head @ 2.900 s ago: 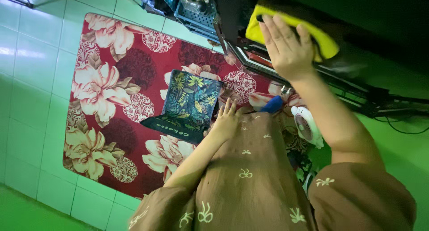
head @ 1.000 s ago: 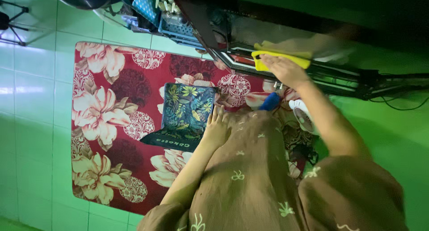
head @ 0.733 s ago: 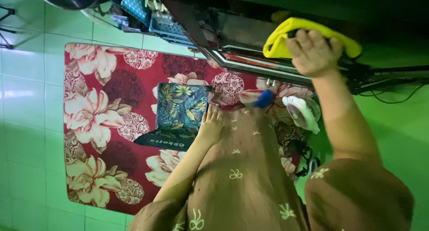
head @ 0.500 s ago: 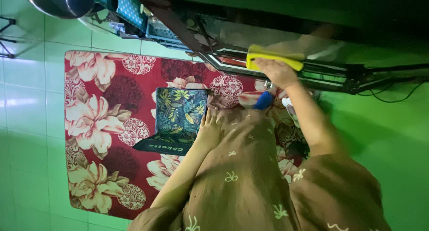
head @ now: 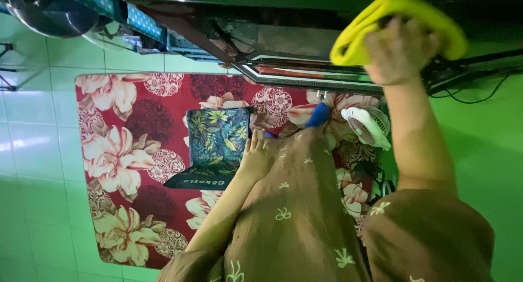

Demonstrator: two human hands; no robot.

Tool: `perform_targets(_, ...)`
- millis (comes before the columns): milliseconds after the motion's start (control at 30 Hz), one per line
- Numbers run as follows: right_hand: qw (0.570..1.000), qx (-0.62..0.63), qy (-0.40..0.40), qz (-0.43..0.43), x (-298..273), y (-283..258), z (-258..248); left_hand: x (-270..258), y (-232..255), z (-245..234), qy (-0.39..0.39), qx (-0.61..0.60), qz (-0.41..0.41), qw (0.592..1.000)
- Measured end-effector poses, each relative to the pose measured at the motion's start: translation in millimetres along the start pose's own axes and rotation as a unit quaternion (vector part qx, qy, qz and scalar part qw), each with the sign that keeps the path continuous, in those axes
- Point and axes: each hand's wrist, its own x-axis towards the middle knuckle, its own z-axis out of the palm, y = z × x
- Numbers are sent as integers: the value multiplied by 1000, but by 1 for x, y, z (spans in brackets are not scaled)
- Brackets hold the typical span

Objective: The person wipes a television screen and its plastic frame using a cloth by hand while sitting on a floor rug.

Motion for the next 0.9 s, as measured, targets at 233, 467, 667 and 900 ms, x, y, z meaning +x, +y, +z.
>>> perform_targets(233,885,327,-320,-82,-137,-105,39,0,-2,-4,15,-12,-2,1000)
perform_targets(467,917,61,-344,-191,-88,-87,-6,-5,-15,11,-10,21,20,1000)
perform_targets(667,988,43,-105,-108,39,15,-40,10,-20,16,0,65,58,996)
perform_targets(900,970,160,-184,-11,-66,-50,11,19,-5,10,45,66,52,995)
